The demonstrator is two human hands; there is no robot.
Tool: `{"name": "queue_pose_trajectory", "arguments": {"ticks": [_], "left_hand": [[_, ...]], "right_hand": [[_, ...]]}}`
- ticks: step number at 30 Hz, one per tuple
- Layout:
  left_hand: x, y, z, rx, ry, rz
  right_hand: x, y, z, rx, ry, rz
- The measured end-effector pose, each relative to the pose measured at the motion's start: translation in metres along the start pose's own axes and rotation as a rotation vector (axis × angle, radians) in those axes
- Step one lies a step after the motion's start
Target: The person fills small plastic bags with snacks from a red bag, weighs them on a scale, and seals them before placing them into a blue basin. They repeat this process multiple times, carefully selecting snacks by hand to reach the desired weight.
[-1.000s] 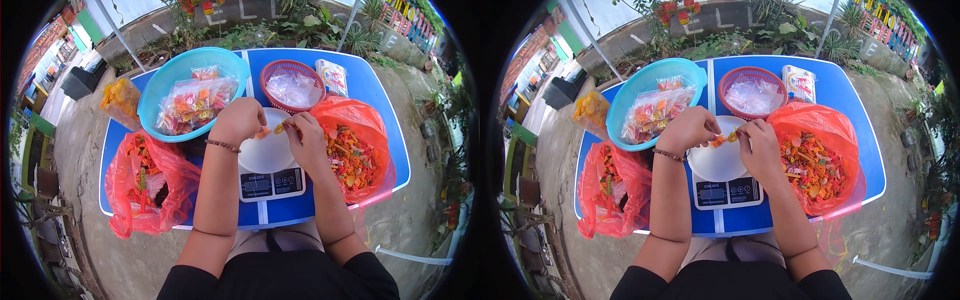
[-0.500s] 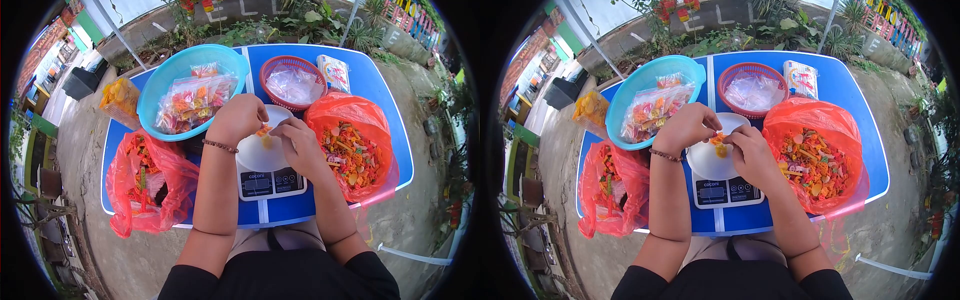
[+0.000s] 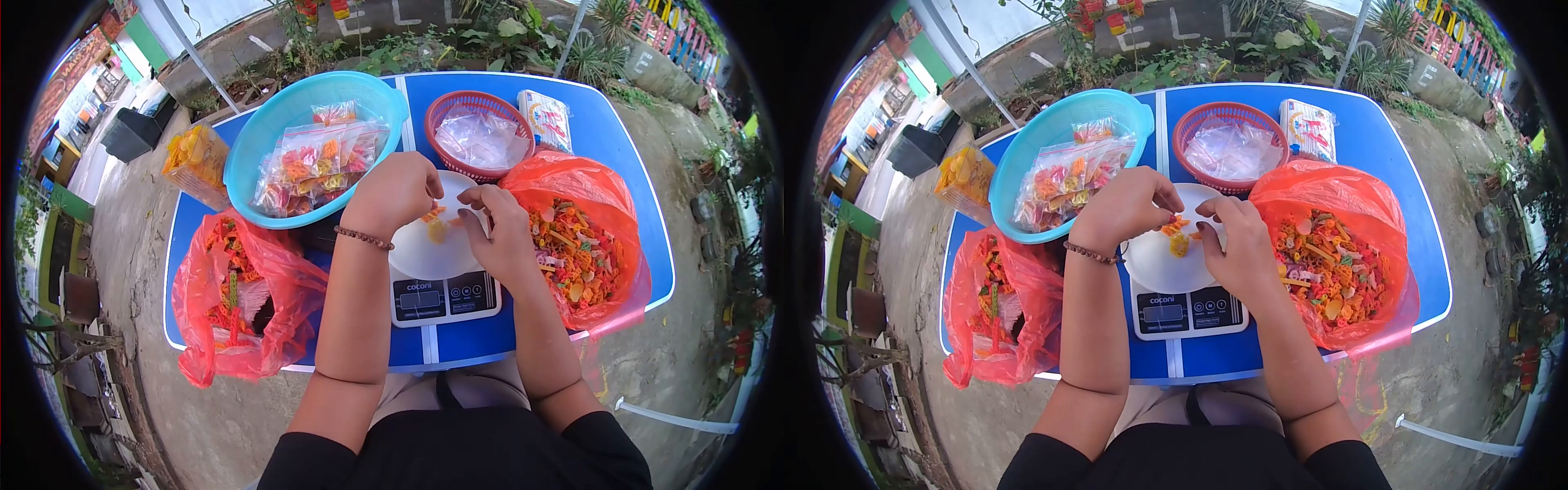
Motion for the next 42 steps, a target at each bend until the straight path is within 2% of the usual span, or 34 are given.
{"name": "queue_pose_trajectory", "arguments": {"ticks": [4, 11, 13, 16, 19, 25, 29, 32, 33, 36, 39, 41, 42], "left_hand": [[0.000, -0.005, -0.002, 0.011, -0.007, -0.041], [0.001, -0.017, -0.011, 0.056, -0.060, -0.125], [0.003, -0.024, -0.010, 0.032, -0.138, -0.143], [0.009, -0.038, -0.011, -0.006, -0.207, -0.168], [0.013, -0.044, -0.015, 0.028, -0.313, -0.244], [0.018, -0.037, -0.022, 0.124, -0.470, -0.352], [0.022, -0.026, -0.028, 0.202, -0.519, -0.324], [0.029, -0.020, -0.029, 0.201, -0.311, -0.135], [0.029, -0.022, -0.027, 0.167, -0.329, -0.154], [0.027, -0.018, -0.025, 0.080, -0.364, -0.200], [0.023, -0.012, -0.024, 0.001, -0.348, -0.227], [0.018, -0.011, -0.024, -0.074, -0.334, -0.237], [0.011, -0.016, -0.018, -0.054, -0.416, -0.302]], "right_hand": [[0.005, -0.002, 0.014, -0.107, -0.114, 0.047], [0.012, -0.029, 0.039, -0.215, -0.265, 0.001], [0.015, -0.039, 0.046, -0.265, -0.298, -0.010], [0.023, -0.044, 0.051, -0.313, -0.297, -0.059], [0.030, -0.029, 0.046, -0.576, -0.220, -0.125], [0.054, -0.034, 0.029, -0.901, -0.116, 0.062], [0.078, -0.031, -0.002, -0.703, 0.035, 0.220], [0.094, -0.077, -0.043, -0.512, 0.298, 0.220], [0.097, -0.085, -0.050, -0.568, 0.406, 0.129], [0.103, -0.091, -0.052, -0.647, 0.479, 0.019], [0.101, -0.103, -0.056, -0.637, 0.460, -0.012], [0.098, -0.086, -0.037, -0.568, 0.236, 0.100], [0.094, -0.071, -0.025, -0.531, 0.126, 0.156]]}}
Point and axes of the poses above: each hand's wrist, its own x-axis towards the middle knuckle, its own z-axis out of the back of the hand, y = z × x, the point moved 8 cm from there along x, towards the middle knuckle, and after that the axes turned 9 degrees about -y, right-handed, at the moved point
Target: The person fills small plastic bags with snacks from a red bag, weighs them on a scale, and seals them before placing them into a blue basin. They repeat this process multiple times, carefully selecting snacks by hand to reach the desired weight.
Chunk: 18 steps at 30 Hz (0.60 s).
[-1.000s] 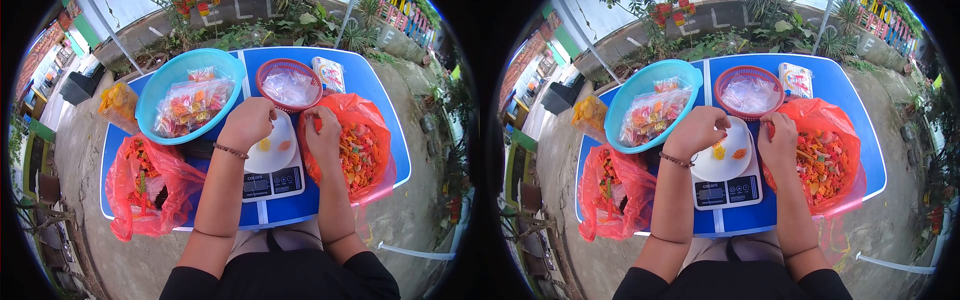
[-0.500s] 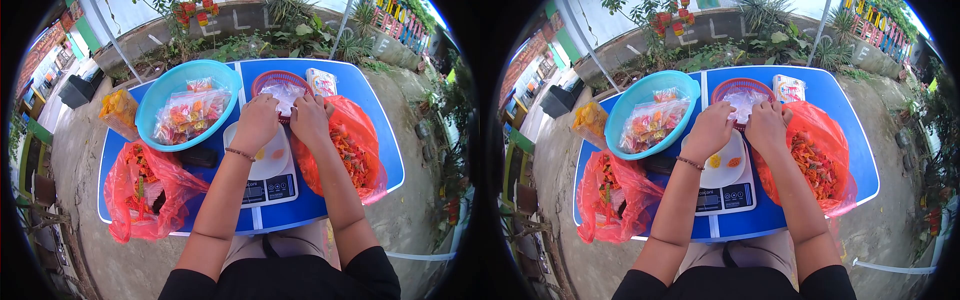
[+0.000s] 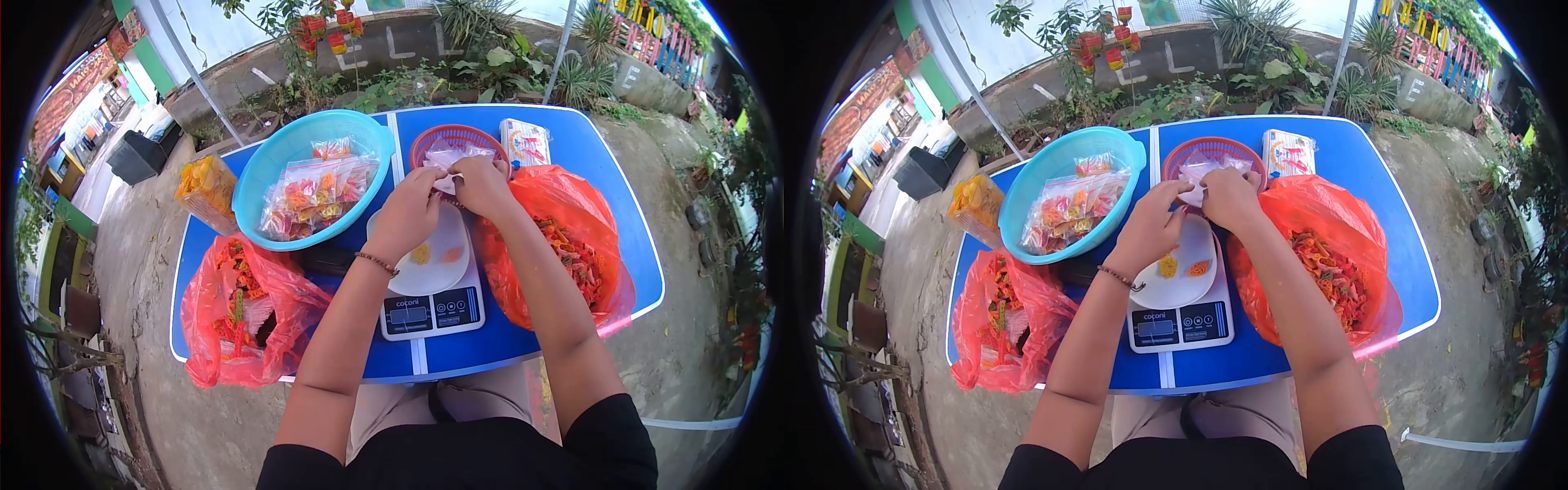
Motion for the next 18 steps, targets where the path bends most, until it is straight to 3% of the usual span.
{"name": "queue_pose_trajectory", "arguments": {"ticks": [2, 3, 5, 9, 12, 13, 16, 18], "left_hand": [[-0.009, -0.018, 0.015, 0.035, -0.157, -0.142], [-0.015, -0.019, 0.022, 0.023, -0.225, -0.093], [-0.027, -0.019, 0.034, -0.001, -0.362, 0.005], [-0.048, 0.006, 0.032, -0.648, -0.247, 0.271], [-0.071, 0.015, 0.037, -0.727, -0.177, 0.390], [-0.075, 0.010, 0.047, -0.637, -0.256, 0.325], [-0.096, 0.015, 0.052, -0.773, -0.327, 0.514], [-0.100, 0.020, 0.057, -0.691, -0.400, 0.506]], "right_hand": [[-0.005, 0.018, 0.033, 0.090, -0.171, 0.084], [-0.008, 0.028, 0.051, 0.134, -0.256, 0.125], [-0.018, 0.051, 0.075, 0.377, -0.235, 0.103], [-0.043, 0.080, 0.085, 0.730, -0.153, 0.089], [-0.061, 0.085, 0.073, 0.911, -0.081, 0.038], [-0.066, 0.088, 0.071, 0.937, -0.072, 0.035], [-0.076, 0.096, 0.073, 0.911, -0.137, 0.093], [-0.080, 0.091, 0.067, 0.932, -0.149, 0.052]]}}
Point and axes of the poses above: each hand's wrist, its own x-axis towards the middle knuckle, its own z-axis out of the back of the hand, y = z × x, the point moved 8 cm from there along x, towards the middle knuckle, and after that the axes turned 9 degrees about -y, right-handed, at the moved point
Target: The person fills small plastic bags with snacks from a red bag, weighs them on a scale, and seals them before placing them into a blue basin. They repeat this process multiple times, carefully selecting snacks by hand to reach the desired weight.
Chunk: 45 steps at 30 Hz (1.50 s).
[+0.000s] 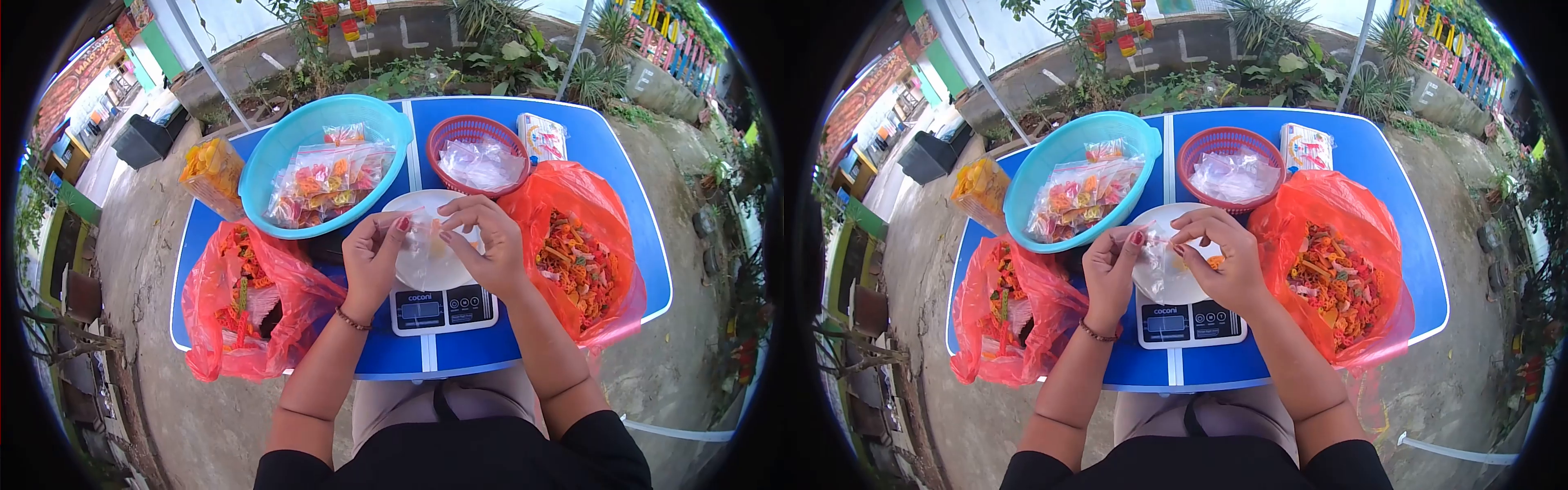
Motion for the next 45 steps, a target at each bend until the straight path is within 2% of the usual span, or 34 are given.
{"name": "queue_pose_trajectory", "arguments": {"ticks": [4, 7, 10, 13, 16, 19, 22, 25, 28, 32, 36, 37, 40, 41, 45], "left_hand": [[0.000, 0.000, 0.007, -0.008, -0.074, -0.005], [-0.005, -0.003, 0.004, -0.030, -0.028, 0.019], [-0.006, 0.000, 0.001, -0.026, -0.004, 0.030], [-0.006, -0.006, 0.001, 0.060, -0.011, -0.053], [-0.006, -0.010, 0.001, 0.055, 0.000, -0.108], [-0.007, -0.010, 0.000, -0.001, 0.018, -0.087], [-0.007, -0.004, -0.001, 0.010, 0.053, -0.127], [-0.006, 0.004, -0.005, 0.043, 0.129, -0.069], [-0.001, 0.003, -0.025, -0.076, 0.194, 0.088], [0.024, -0.008, -0.051, 0.134, 0.283, -0.050], [0.065, -0.013, -0.066, 0.224, 0.140, -0.064], [0.070, -0.016, -0.068, 0.199, 0.073, -0.109], [0.073, -0.017, -0.068, 0.190, 0.002, -0.102], [0.073, -0.012, -0.067, 0.156, -0.001, -0.105], [0.065, 0.001, -0.055, 0.095, -0.017, -0.100]], "right_hand": [[-0.009, -0.012, 0.000, 0.092, -0.051, -0.052], [-0.017, -0.021, -0.007, 0.215, -0.053, -0.159], [-0.018, -0.018, -0.011, 0.211, -0.013, -0.164], [-0.020, -0.018, -0.012, 0.256, -0.018, -0.219], [-0.020, -0.020, -0.011, 0.228, 0.013, -0.218], [-0.019, -0.015, -0.007, 0.180, 0.014, -0.086], [-0.017, -0.003, -0.010, 0.084, -0.006, -0.061], [-0.024, -0.028, -0.012, 0.208, -0.056, -0.234], [-0.013, -0.036, 0.002, 0.282, -0.168, -0.320], [0.009, -0.049, 0.025, 0.267, -0.239, -0.314], [0.020, -0.080, 0.048, 0.198, -0.469, -0.431], [0.019, -0.092, 0.052, 0.221, -0.486, -0.487], [0.014, -0.105, 0.060, 0.145, -0.535, -0.469], [0.011, -0.111, 0.060, 0.192, -0.487, -0.509], [0.008, -0.115, 0.059, 0.013, -0.360, -0.474]]}}
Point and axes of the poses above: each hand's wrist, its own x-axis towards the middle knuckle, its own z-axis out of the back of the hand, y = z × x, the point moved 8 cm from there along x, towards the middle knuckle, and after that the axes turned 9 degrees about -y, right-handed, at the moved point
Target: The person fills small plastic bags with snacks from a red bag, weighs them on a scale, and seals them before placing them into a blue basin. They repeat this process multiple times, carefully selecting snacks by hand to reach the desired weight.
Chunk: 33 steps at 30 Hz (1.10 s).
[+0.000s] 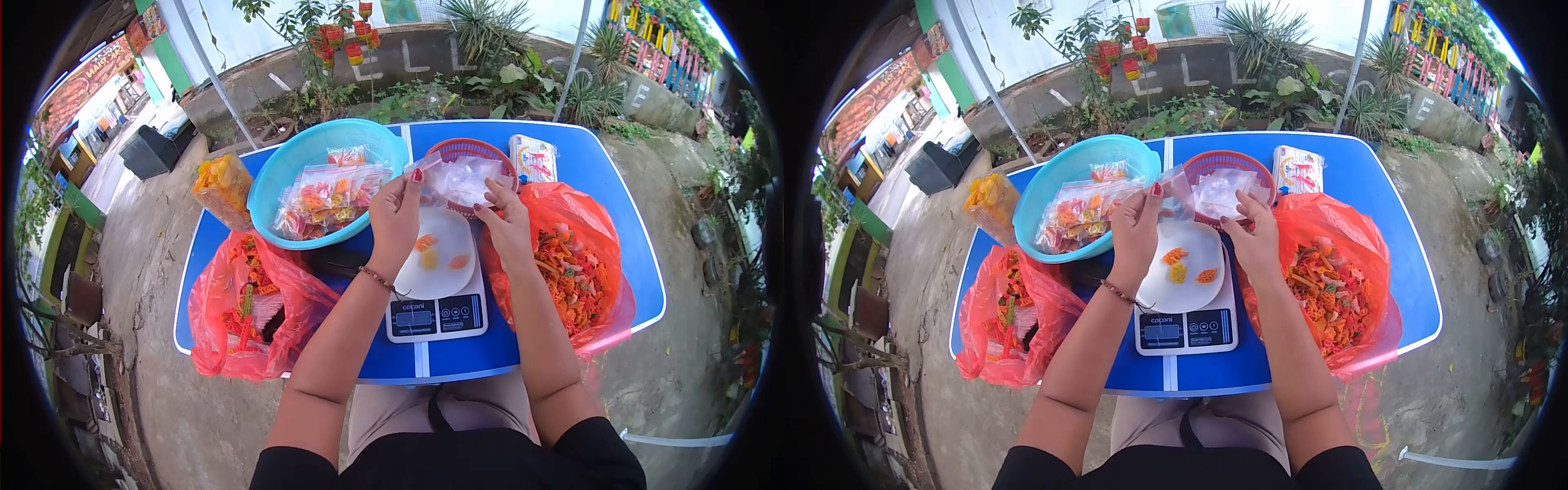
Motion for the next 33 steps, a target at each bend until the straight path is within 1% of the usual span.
{"name": "queue_pose_trajectory", "arguments": {"ticks": [2, 5, 7, 8, 11, 13, 15, 16, 19, 23, 26, 29, 30, 33], "left_hand": [[-0.005, -0.005, 0.006, 0.017, 0.009, -0.014], [-0.017, -0.015, 0.017, 0.075, 0.039, -0.059], [-0.028, -0.030, 0.025, 0.132, 0.047, -0.094], [-0.034, -0.040, 0.031, 0.202, 0.034, -0.179], [-0.050, -0.064, 0.043, 0.385, -0.004, -0.458], [-0.062, -0.075, 0.047, 0.469, -0.028, -0.669], [-0.070, -0.070, 0.052, 0.497, -0.019, -0.715], [-0.073, -0.069, 0.054, 0.513, -0.013, -0.751], [-0.076, -0.067, 0.058, 0.559, 0.007, -0.821], [-0.081, -0.076, 0.053, 0.641, 0.080, -0.929], [-0.084, -0.071, 0.054, 0.659, 0.068, -0.956], [-0.076, -0.082, 0.042, 0.652, 0.179, -0.745], [-0.077, -0.075, 0.043, 0.632, 0.236, -0.749], [-0.079, -0.068, 0.041, 0.647, 0.284, -0.736]], "right_hand": [[-0.009, 0.024, 0.000, -0.091, -0.024, 0.092], [-0.030, 0.061, -0.001, -0.149, -0.023, 0.312], [-0.051, 0.085, -0.009, -0.200, 0.002, 0.569], [-0.063, 0.096, -0.014, -0.225, 0.015, 0.696], [-0.091, 0.120, -0.032, -0.245, 0.074, 0.933], [-0.102, 0.122, -0.041, -0.247, 0.128, 0.965], [-0.109, 0.114, -0.049, -0.237, 0.208, 0.997], [-0.109, 0.113, -0.050, -0.237, 0.208, 0.985], [-0.108, 0.108, -0.053, -0.283, 0.298, 1.001], [-0.113, 0.109, -0.059, -0.303, 0.423, 0.939], [-0.117, 0.109, -0.062, -0.321, 0.479, 0.945], [-0.120, 0.110, -0.062, -0.346, 0.529, 0.943], [-0.120, 0.110, -0.062, -0.344, 0.553, 0.937], [-0.117, 0.104, -0.060, -0.320, 0.591, 0.898]]}}
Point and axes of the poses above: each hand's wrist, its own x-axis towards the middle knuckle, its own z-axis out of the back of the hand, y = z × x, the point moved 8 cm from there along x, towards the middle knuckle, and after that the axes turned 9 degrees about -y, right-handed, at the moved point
